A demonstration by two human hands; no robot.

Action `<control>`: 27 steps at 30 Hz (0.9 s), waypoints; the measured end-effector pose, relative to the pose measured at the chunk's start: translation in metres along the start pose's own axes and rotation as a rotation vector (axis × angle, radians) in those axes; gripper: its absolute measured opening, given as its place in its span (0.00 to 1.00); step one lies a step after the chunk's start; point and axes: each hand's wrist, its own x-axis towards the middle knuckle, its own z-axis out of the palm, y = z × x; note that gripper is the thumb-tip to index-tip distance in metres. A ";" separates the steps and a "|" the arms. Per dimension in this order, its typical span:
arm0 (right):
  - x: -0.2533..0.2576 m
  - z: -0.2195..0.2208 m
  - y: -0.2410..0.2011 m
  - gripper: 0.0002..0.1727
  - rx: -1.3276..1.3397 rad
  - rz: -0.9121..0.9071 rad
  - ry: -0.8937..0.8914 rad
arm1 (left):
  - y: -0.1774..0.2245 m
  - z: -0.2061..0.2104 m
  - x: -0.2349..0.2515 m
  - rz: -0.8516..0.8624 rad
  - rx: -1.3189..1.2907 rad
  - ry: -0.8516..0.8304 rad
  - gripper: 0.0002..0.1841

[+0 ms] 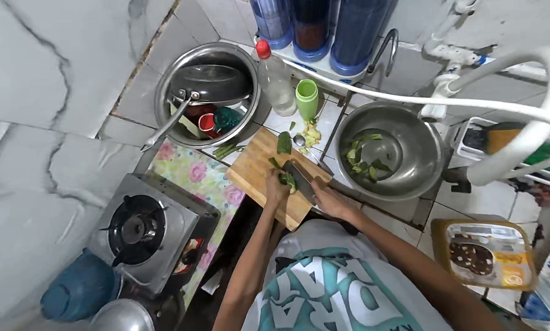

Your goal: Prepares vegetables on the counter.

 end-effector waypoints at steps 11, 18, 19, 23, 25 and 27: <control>-0.105 -0.050 0.051 0.31 -0.050 0.340 0.427 | 0.136 0.056 0.007 0.312 -0.366 -0.223 0.51; -0.139 -0.054 0.109 0.32 -0.036 0.624 0.536 | 0.097 -0.019 0.017 0.358 -0.019 -0.094 0.23; -0.142 -0.052 0.114 0.32 -0.008 0.624 0.547 | 0.072 -0.030 0.026 0.255 0.055 0.000 0.21; -0.135 -0.046 0.124 0.32 0.055 0.578 0.547 | 0.010 -0.030 0.062 -0.079 0.253 0.128 0.50; -0.128 -0.049 0.119 0.31 0.048 0.567 0.522 | 0.006 -0.023 0.067 -0.074 0.262 0.132 0.48; -0.126 -0.051 0.112 0.31 0.052 0.547 0.514 | 0.002 -0.023 0.066 -0.003 0.161 0.112 0.37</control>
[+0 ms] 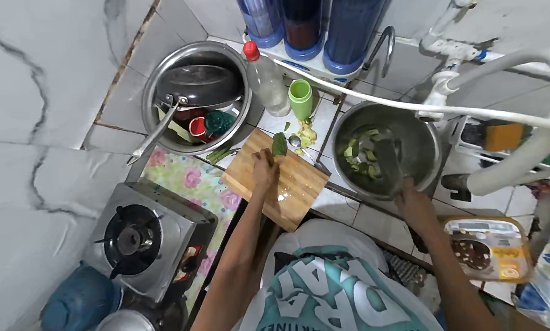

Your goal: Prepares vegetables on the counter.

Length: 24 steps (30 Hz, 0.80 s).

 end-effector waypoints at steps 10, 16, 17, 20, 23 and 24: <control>-0.008 0.006 0.010 0.32 0.049 0.070 -0.020 | 0.072 0.009 -0.064 0.215 -0.509 -0.210 0.22; -0.017 0.004 0.008 0.31 0.047 0.088 0.032 | 0.086 -0.019 -0.023 0.367 -0.142 0.010 0.27; -0.019 0.004 0.005 0.30 0.031 0.081 0.043 | 0.070 -0.017 -0.006 0.311 -0.106 0.081 0.28; -0.022 0.002 -0.011 0.30 -0.037 0.026 0.037 | 0.033 -0.003 0.029 0.148 -0.077 0.103 0.39; -0.027 -0.001 -0.043 0.30 -0.124 -0.089 -0.007 | 0.018 0.004 0.020 0.116 -0.192 0.126 0.33; -0.028 0.001 -0.054 0.29 -0.141 -0.153 -0.018 | 0.015 0.003 0.009 0.092 -0.204 0.148 0.31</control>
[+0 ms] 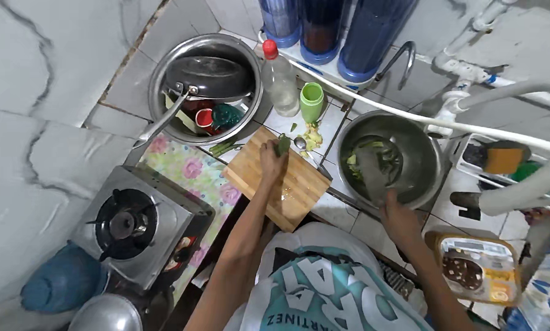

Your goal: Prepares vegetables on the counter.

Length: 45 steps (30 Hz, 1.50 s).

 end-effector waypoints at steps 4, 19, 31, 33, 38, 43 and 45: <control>0.013 0.015 -0.051 0.26 -0.005 -0.250 -0.111 | -0.024 -0.009 -0.049 -0.161 0.038 0.076 0.32; 0.052 0.066 -0.172 0.26 -0.276 -0.515 -0.167 | -0.049 -0.010 -0.087 -0.175 -0.359 0.141 0.19; 0.045 0.069 -0.168 0.25 -0.295 -0.525 -0.153 | -0.053 -0.010 -0.087 -0.116 -0.319 0.097 0.18; 0.047 0.064 -0.176 0.24 -0.303 -0.506 -0.181 | -0.052 -0.011 -0.087 -0.120 -0.321 0.105 0.18; 0.087 0.093 -0.202 0.24 -0.204 -0.478 -0.207 | -0.053 -0.006 -0.094 -0.087 -0.307 0.135 0.18; 0.083 0.086 -0.199 0.24 -0.207 -0.499 -0.160 | -0.053 -0.006 -0.088 -0.153 -0.379 0.204 0.19; 0.066 0.080 -0.187 0.24 -0.201 -0.501 -0.151 | -0.054 -0.004 -0.095 -0.155 -0.412 0.232 0.17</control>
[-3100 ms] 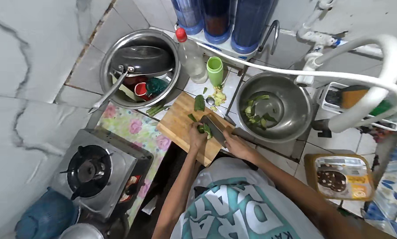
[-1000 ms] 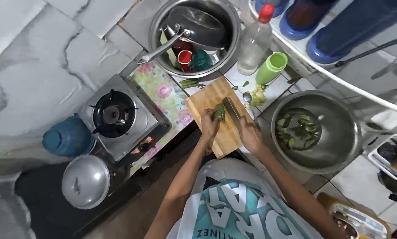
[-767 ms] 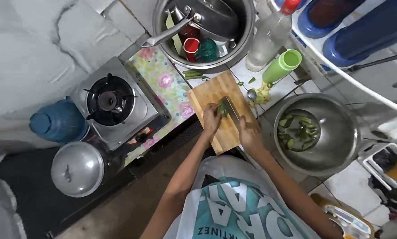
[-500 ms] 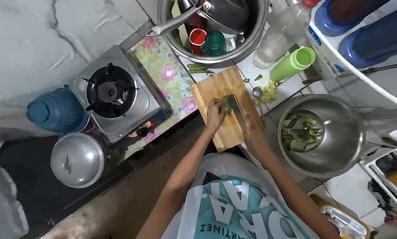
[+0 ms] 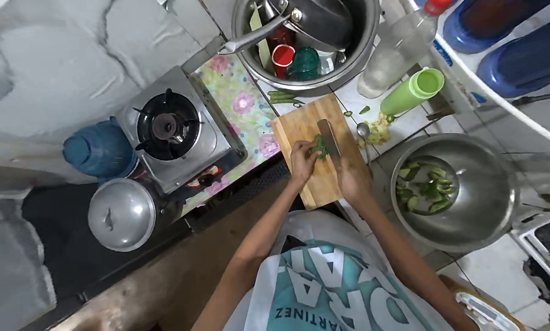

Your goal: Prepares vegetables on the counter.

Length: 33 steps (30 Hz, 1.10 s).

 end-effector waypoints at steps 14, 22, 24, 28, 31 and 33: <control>-0.037 0.012 0.002 0.24 -0.102 -0.040 0.010 | -0.013 -0.005 -0.006 0.030 -0.012 -0.085 0.16; -0.021 0.017 -0.012 0.23 -0.130 0.019 -0.060 | -0.017 -0.001 -0.007 0.098 0.009 -0.041 0.15; -0.003 0.015 -0.020 0.25 -0.075 0.060 -0.106 | -0.017 -0.001 -0.007 0.098 -0.001 -0.043 0.15; 0.023 0.015 -0.017 0.28 -0.018 0.016 -0.120 | -0.016 -0.002 -0.005 0.046 -0.005 -0.046 0.16; 0.012 0.010 -0.009 0.27 -0.064 -0.001 -0.073 | -0.017 -0.002 -0.005 -0.006 -0.079 -0.025 0.17; -0.010 0.006 -0.008 0.26 -0.105 -0.042 -0.018 | -0.022 -0.002 -0.011 -0.006 -0.143 -0.012 0.16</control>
